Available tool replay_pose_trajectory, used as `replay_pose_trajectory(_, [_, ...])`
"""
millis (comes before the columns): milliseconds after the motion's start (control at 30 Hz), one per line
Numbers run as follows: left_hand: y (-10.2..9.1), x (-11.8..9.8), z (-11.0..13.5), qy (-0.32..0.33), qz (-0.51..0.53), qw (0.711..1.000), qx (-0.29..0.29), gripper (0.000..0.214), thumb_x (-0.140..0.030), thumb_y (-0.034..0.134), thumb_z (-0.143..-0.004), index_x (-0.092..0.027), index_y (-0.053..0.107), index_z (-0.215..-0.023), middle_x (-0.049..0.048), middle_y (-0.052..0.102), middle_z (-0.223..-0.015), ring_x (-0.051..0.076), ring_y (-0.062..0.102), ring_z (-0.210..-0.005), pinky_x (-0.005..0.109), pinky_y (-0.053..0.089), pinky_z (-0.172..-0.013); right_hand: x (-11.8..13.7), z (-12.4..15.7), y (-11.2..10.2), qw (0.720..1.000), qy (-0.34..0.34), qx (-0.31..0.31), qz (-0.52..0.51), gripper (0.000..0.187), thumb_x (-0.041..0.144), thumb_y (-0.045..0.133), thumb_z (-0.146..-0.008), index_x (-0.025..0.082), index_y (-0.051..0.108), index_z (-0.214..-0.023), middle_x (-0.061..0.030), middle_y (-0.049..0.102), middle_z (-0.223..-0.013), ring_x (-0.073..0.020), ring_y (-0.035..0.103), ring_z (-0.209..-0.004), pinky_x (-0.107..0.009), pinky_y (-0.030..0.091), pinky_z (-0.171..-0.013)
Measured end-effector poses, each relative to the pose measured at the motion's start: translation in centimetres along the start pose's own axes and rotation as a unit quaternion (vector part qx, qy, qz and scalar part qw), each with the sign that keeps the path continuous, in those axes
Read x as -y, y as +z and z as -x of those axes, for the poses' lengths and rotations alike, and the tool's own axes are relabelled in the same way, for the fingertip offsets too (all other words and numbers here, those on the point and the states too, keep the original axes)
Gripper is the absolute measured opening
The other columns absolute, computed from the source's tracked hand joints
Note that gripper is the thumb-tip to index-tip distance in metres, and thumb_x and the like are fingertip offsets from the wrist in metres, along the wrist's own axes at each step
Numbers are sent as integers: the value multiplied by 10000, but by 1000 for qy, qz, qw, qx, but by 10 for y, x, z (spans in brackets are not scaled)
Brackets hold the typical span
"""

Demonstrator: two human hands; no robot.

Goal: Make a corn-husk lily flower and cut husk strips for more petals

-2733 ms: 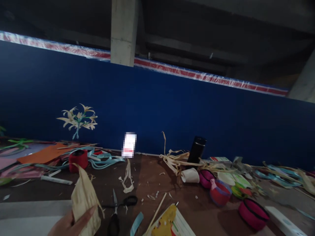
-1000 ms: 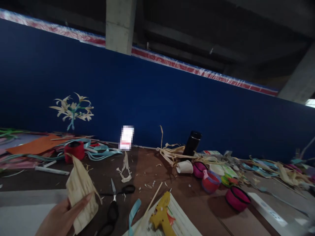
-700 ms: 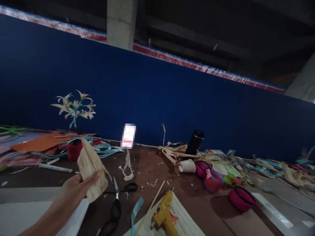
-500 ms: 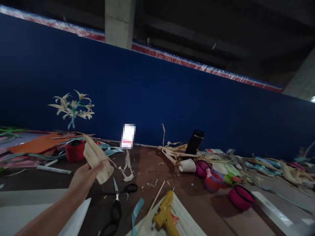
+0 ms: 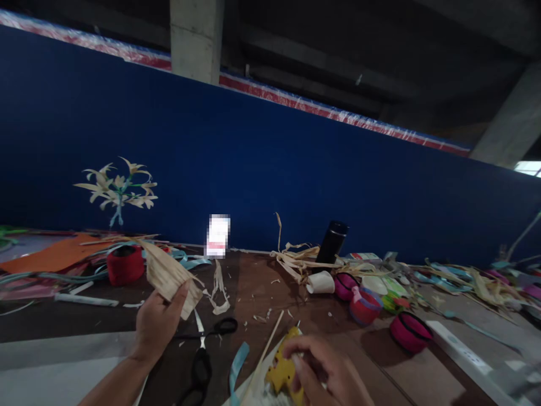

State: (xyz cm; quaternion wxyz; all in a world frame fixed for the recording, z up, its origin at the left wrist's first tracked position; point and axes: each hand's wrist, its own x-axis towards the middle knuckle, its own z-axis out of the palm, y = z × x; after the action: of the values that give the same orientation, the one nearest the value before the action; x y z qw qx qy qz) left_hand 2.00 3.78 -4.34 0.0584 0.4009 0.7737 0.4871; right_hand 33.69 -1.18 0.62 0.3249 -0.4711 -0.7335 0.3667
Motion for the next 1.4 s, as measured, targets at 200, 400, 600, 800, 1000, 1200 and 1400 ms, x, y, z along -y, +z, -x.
replay_pose_trajectory(200, [-1, 7, -9, -19, -4, 999, -42, 430, -540, 482, -745, -182, 682, -872, 90, 725, -896, 289, 636, -948, 299, 476, -753, 17, -100, 26, 992, -14, 17, -125, 146, 243, 504, -800, 192, 623, -868, -25, 669, -829, -111, 618, -538, -168, 438, -400])
replay_pose_trajectory(400, [-6, 8, -14, -60, -24, 996, -53, 460, -585, 483, -733, -180, 674, -837, 101, 719, -863, 306, 634, -931, 320, 470, -748, 7, -195, 61, 981, 64, 21, -182, 57, 154, 552, -778, 130, 604, -784, -7, 634, -659, -100, 573, -459, -168, 401, -354])
replay_pose_trajectory(600, [-9, 6, -16, -90, -25, 995, -42, 440, -569, 493, -735, -184, 670, -855, 108, 713, -885, 311, 624, -960, 323, 466, -759, -8, -264, 89, 979, 65, -30, -189, 147, 254, 549, -882, 115, 594, -881, 8, 605, -729, -82, 568, -561, -190, 464, -462])
replay_pose_trajectory(800, [-2, 18, -25, -89, -27, 995, -22, 476, -574, 444, -759, -182, 678, -895, 116, 718, -914, 317, 619, -985, 328, 467, -764, -16, -311, 113, 977, 73, -61, -190, 192, 297, 539, -891, 123, 599, -945, -18, 620, -851, -120, 599, -678, -269, 521, -595])
replay_pose_trajectory(1000, [-3, 16, -27, -102, -25, 994, -7, 490, -589, 455, -728, -179, 692, -856, 108, 730, -817, 327, 645, -913, 330, 479, -701, -17, -334, 127, 957, 91, -87, -262, 269, 349, 521, -896, 139, 571, -1058, -64, 608, -1021, -157, 611, -810, -320, 533, -672])
replay_pose_trajectory(1200, [-4, 14, -28, -94, -14, 995, 4, 481, -586, 463, -702, -182, 694, -821, 106, 734, -796, 326, 654, -890, 319, 481, -677, -15, -346, 140, 939, 107, -64, -320, 307, 398, 495, -903, 132, 578, -1031, -60, 623, -976, -152, 617, -785, -320, 531, -669])
replay_pose_trajectory(1400, [1, 18, -30, -94, 5, 996, 8, 420, -566, 497, -683, -192, 677, -746, 99, 733, -752, 319, 664, -838, 309, 478, -645, -17, -350, 150, 931, 106, -45, -346, 298, 385, 495, -906, 130, 576, -1036, -51, 626, -942, -145, 616, -756, -313, 529, -653])
